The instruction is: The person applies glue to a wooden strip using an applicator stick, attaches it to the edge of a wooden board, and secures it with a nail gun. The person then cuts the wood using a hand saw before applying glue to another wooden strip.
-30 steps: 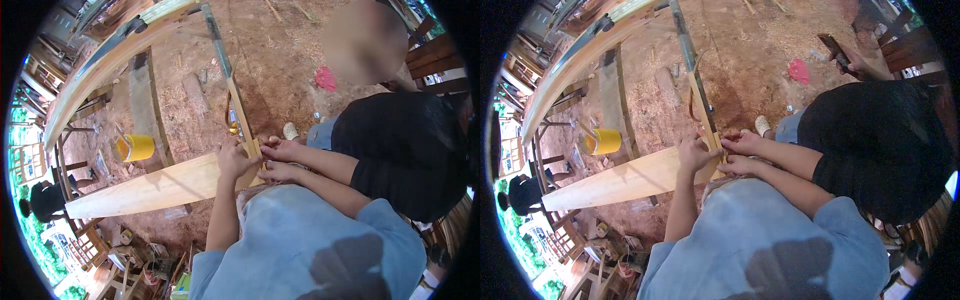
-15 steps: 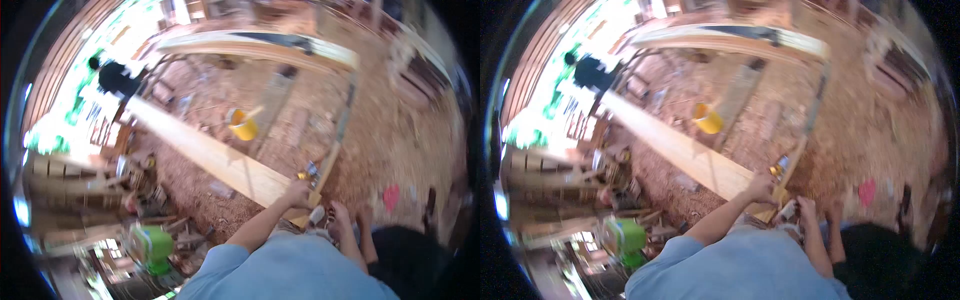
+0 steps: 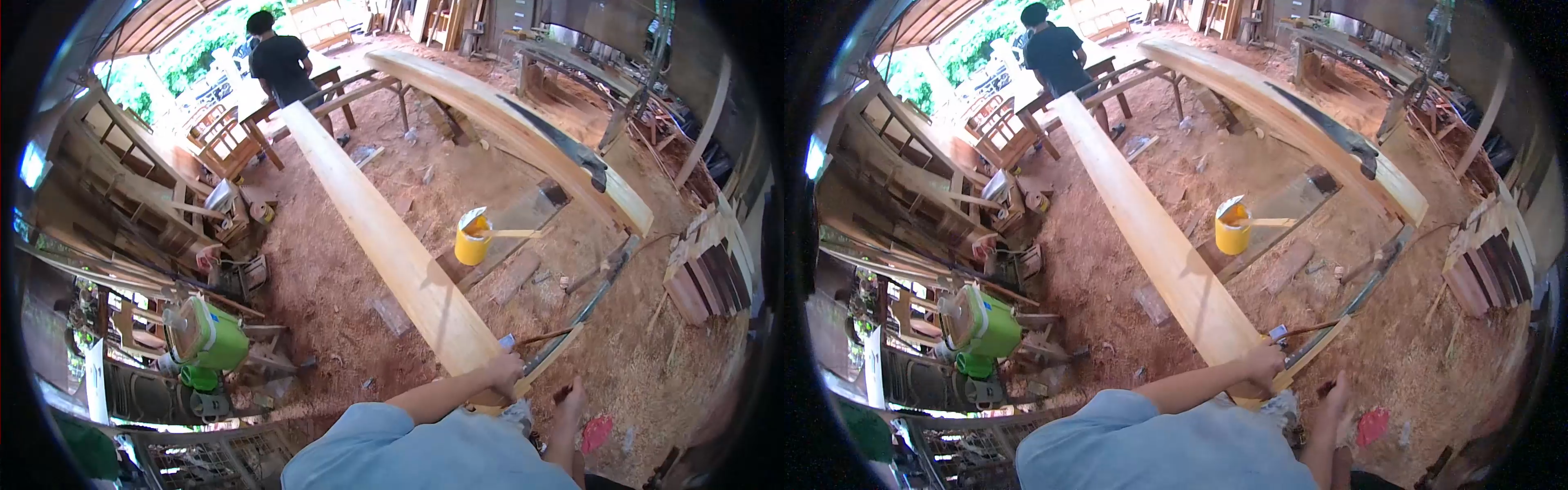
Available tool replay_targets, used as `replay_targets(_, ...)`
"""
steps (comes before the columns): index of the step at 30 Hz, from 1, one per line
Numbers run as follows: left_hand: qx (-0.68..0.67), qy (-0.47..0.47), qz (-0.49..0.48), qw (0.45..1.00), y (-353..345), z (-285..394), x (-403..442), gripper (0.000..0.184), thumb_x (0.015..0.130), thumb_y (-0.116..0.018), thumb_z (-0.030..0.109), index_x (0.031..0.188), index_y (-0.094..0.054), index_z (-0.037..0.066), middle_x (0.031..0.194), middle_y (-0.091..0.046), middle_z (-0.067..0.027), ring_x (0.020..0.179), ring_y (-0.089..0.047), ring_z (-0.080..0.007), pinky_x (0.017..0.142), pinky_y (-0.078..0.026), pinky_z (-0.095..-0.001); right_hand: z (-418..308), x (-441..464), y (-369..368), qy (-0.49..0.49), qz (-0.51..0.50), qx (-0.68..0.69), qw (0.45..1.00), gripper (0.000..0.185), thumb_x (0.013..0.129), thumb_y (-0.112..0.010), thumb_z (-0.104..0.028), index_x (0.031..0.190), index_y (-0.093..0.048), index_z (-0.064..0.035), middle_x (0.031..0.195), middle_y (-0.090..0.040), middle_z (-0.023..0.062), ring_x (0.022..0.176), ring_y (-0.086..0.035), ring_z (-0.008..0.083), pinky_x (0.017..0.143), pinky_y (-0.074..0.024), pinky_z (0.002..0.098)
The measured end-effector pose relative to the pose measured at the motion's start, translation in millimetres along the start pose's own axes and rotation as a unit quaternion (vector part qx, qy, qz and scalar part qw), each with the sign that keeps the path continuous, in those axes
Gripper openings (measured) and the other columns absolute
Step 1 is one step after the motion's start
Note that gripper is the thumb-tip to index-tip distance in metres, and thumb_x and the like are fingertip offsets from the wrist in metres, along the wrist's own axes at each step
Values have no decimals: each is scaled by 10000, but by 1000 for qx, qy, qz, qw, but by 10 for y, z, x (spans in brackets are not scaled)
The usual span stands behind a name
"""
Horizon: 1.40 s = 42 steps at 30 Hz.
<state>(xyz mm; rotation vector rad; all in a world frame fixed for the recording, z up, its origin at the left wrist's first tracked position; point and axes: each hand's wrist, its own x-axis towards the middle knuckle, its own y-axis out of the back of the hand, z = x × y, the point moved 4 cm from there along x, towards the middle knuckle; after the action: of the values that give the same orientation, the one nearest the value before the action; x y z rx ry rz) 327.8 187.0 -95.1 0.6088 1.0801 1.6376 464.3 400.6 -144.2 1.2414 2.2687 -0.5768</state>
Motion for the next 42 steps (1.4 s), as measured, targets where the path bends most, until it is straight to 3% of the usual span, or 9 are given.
replay_targets(10, -34, 9, 36, 999, -70, -11, -1, 440, 508, -831, 487, 764, -750, 139, 887, -663, -66, 1000, -584, -269, 980, -366, -449, -393, 743, -611, 148, 22, -44, 988, 312, 1014, -553, -374, 827, -534, -124, 701, -478, -9, 573, -464, 110, 517, -385, 284)
replay_targets(15, -41, 56, -4, 998, 11, 7, -28, 508, 474, -854, 524, 780, -755, 131, 973, -651, -71, 1054, -571, -261, 985, -367, -426, -630, 977, -1039, 265, -11, -43, 963, 220, 1016, -525, -232, 881, -546, -60, 741, -506, -2, 600, -468, 90, 522, -389, 264)
replay_targets(20, -30, 57, -26, 998, 192, 23, -51, 505, 470, -848, 513, 783, -757, 127, 952, -641, -91, 1034, -584, -277, 969, -393, -428, -1131, 592, -1688, 259, -136, -30, 956, 89, 900, -524, -78, 866, -594, -35, 777, -545, 5, 680, -497, 100, 612, -416, 256)
replay_targets(26, -50, 65, -49, 995, 104, 36, 0, 502, 522, -827, 543, 765, -744, 111, 1006, -637, -112, 1053, -588, -288, 962, -395, -444, -1158, 733, -1793, 340, -136, -63, 928, 85, 809, -553, -9, 822, -638, -14, 794, -599, 0, 739, -547, 100, 683, -438, 246)
replay_targets(30, -16, 92, -103, 990, 338, 115, -10, 588, 509, -832, 542, 871, -730, 91, 1066, -638, -107, 1110, -567, -259, 965, -391, -432, -997, 918, -1535, 297, -95, -84, 947, 93, 840, -584, -57, 886, -652, -13, 840, -617, 23, 799, -581, 145, 742, -469, 285)
replay_targets(32, -36, 45, -46, 997, 30, -19, 18, 571, 482, -840, 572, 810, -731, 117, 994, -654, -77, 1058, -586, -266, 941, -404, -438, -918, 849, -1366, 358, -64, -141, 921, 70, 860, -613, -94, 894, -633, -36, 821, -585, 19, 750, -549, 136, 685, -445, 286)
replay_targets(36, -21, 12, 47, 999, -257, -181, 31, 560, 468, -849, 604, 751, -731, 135, 898, -666, -49, 987, -610, -275, 926, -416, -429, -740, 508, -1370, 287, -142, -105, 942, 62, 916, -611, -113, 912, -610, -51, 791, -559, 11, 665, -504, 108, 600, -414, 272)
replay_targets(40, 26, 47, -2, 999, 42, -10, -16, 579, 452, -853, 633, 755, -743, 153, 901, -676, -46, 996, -617, -271, 930, -414, -427, -881, -57, -1590, 269, -185, -77, 942, 47, 945, -584, -68, 934, -622, -42, 789, -555, -8, 654, -480, 79, 578, -390, 245)
replay_targets(42, -2, 45, -2, 999, 81, -4, -22, 516, 469, -854, 526, 767, -748, 119, 907, -668, -57, 1003, -605, -267, 896, -393, -422, -912, -90, -1693, 268, -207, -83, 937, 56, 953, -585, -72, 955, -632, -42, 794, -556, -17, 657, -476, 69, 576, -383, 235)
